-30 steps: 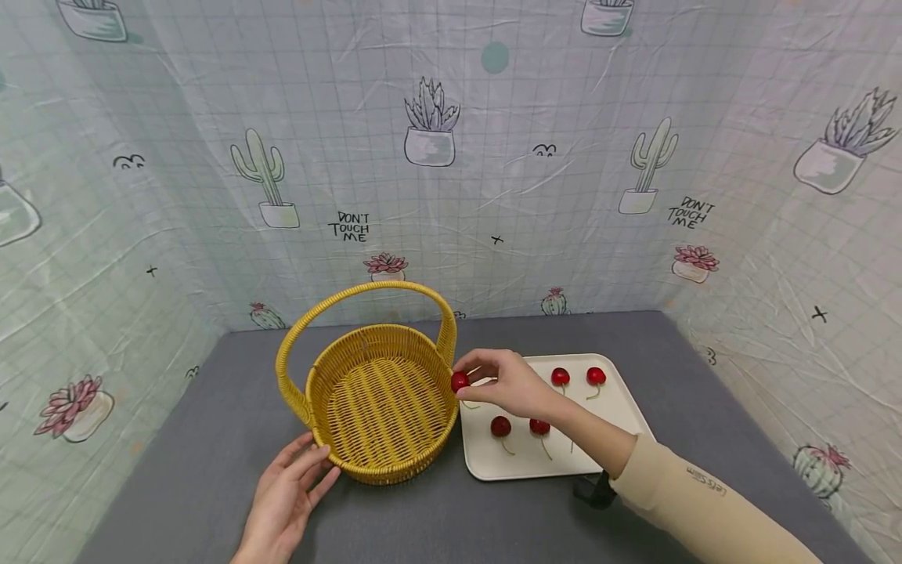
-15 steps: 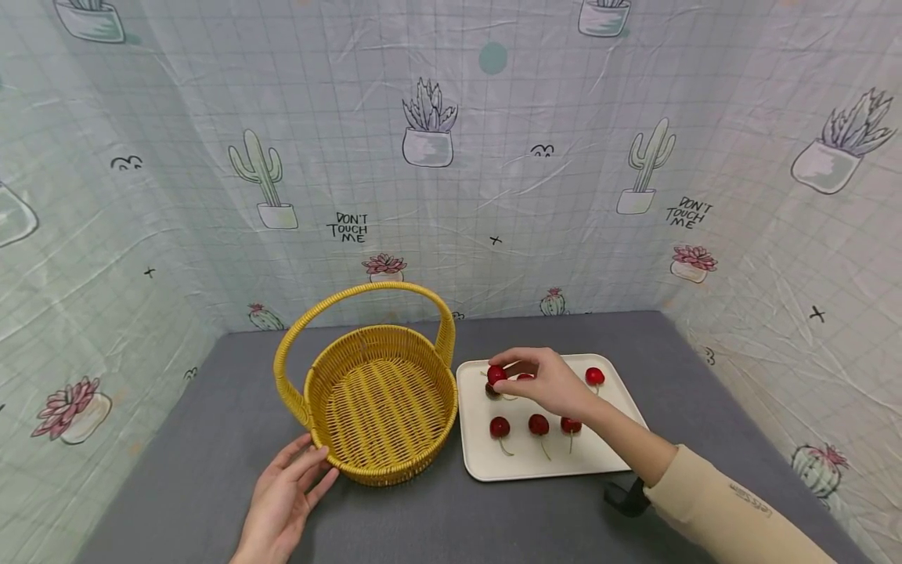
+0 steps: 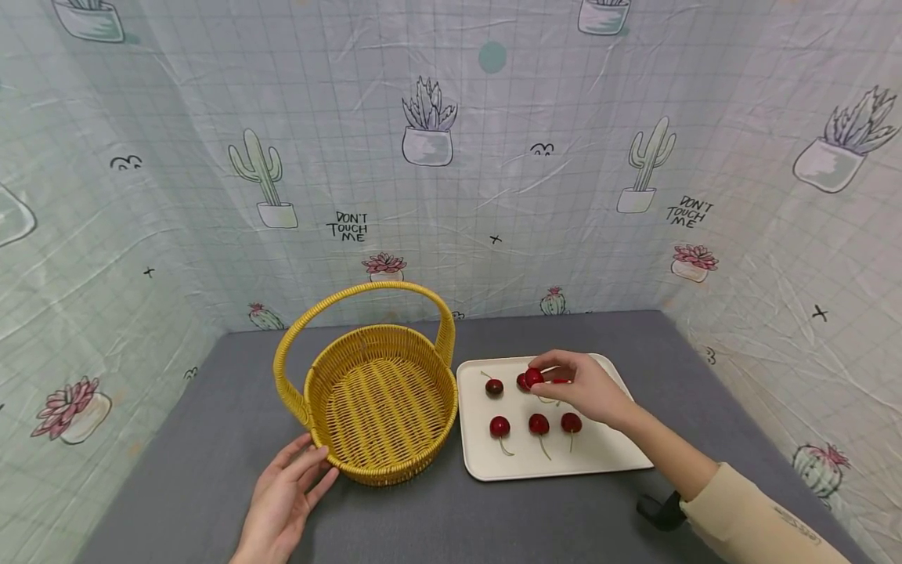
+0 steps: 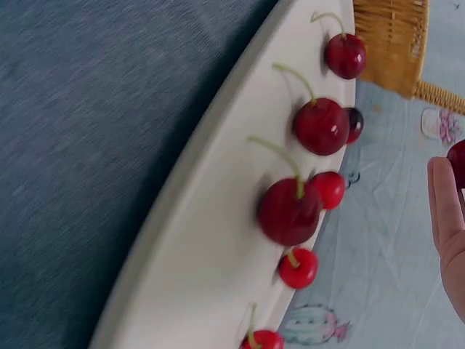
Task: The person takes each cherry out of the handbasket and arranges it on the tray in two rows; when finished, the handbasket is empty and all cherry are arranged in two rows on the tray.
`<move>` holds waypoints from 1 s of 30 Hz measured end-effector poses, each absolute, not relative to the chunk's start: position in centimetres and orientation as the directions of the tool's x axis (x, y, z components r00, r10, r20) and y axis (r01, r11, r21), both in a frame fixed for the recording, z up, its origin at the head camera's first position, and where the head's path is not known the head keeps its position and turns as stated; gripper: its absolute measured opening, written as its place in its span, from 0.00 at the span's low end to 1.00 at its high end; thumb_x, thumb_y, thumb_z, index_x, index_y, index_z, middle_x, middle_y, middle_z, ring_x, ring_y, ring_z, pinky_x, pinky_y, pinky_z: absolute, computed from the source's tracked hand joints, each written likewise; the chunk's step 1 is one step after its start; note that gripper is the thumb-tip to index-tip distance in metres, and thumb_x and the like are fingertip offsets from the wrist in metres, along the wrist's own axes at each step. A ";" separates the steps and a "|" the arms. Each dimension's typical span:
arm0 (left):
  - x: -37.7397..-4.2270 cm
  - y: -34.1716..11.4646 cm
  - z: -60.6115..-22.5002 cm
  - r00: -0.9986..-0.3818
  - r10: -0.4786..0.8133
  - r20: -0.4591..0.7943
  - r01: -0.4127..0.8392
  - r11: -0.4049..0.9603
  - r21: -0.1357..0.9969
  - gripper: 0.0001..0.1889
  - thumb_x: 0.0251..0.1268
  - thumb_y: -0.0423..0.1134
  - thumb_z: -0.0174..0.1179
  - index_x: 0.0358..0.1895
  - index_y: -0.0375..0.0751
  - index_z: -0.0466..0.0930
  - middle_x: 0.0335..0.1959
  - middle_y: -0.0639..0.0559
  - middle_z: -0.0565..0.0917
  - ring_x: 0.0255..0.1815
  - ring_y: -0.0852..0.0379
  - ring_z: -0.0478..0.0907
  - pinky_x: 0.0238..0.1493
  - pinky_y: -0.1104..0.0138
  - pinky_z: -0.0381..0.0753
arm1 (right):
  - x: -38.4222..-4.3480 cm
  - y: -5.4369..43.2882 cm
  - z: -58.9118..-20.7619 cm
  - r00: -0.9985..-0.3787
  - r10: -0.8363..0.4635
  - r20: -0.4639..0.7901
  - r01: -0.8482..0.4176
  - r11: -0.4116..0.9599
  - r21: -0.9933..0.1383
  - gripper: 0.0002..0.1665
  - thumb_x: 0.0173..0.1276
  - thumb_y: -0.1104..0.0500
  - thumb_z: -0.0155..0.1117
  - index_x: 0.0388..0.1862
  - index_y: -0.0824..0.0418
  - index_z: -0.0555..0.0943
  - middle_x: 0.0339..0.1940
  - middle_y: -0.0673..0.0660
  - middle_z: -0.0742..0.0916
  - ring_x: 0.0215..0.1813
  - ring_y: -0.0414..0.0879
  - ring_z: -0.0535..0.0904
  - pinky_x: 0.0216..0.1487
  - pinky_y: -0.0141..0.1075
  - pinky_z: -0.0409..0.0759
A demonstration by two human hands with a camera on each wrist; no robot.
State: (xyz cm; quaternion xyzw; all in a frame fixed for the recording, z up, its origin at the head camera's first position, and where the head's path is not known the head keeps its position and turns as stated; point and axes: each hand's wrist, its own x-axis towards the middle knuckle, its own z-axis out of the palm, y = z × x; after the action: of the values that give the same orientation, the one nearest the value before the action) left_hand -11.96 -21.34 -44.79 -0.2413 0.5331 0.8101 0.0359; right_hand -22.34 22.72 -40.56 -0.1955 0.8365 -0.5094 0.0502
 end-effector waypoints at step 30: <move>-12.0 -21.4 -44.7 -0.883 -0.190 -0.429 -0.316 -0.434 0.843 0.24 0.75 0.33 0.63 0.65 0.49 0.62 0.45 0.57 0.81 0.45 0.63 0.83 0.56 0.63 0.86 | -20.4 31.4 -44.0 -0.980 -0.193 0.052 -0.156 0.577 -0.802 0.21 0.66 0.63 0.76 0.55 0.70 0.82 0.48 0.61 0.88 0.54 0.60 0.83 0.41 0.32 0.86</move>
State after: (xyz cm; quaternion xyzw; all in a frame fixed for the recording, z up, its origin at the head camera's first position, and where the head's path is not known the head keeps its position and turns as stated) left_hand -11.98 -21.44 -44.70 -0.2387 0.5305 0.8125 0.0389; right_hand -20.37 31.36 -44.00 -0.0981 0.8877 -0.4494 0.0204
